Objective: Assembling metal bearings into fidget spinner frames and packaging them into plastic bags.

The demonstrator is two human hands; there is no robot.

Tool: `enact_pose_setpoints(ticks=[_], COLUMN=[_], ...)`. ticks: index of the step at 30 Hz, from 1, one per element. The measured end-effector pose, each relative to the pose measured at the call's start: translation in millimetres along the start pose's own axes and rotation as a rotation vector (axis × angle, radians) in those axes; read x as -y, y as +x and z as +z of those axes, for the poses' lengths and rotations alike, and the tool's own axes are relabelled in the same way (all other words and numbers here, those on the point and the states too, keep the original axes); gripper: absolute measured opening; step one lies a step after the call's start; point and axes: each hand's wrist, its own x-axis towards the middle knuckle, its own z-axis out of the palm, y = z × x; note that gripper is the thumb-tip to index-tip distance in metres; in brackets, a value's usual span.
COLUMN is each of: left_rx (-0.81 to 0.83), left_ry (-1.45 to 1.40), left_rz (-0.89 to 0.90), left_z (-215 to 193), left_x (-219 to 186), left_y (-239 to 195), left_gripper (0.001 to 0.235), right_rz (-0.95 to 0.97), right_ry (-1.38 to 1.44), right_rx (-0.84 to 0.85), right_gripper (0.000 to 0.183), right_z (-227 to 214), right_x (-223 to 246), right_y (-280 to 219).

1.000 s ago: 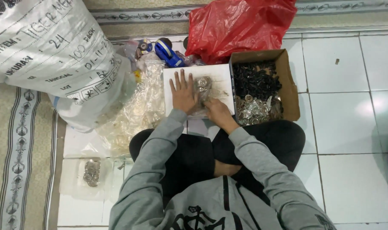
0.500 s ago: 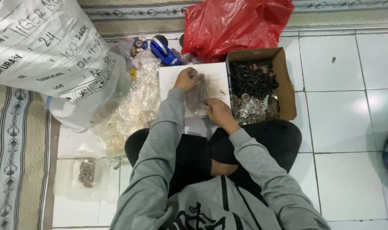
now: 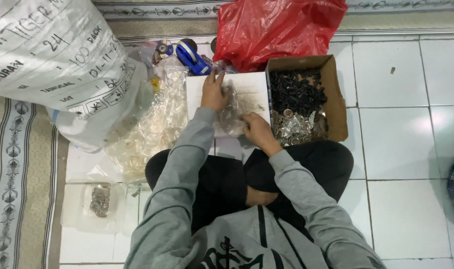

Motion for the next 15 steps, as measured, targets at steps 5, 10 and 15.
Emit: enact_pose_setpoints(ticks=[5,10,15], left_rx=[0.245,0.236,0.239], left_ry=[0.17,0.429,0.131], left_rz=[0.258,0.338,0.089], left_z=[0,71,65], left_x=[-13,42,39], left_y=[-86,-130,-125], left_gripper=[0.044,0.033,0.017], right_rz=[-0.135,-0.32,-0.168], right_ry=[-0.091,-0.179,0.254], right_rx=[-0.016,0.054,0.019], right_gripper=[0.027,0.015,0.023], right_z=[-3,24,-26], right_x=[-5,-40,-2], right_y=[7,26,9])
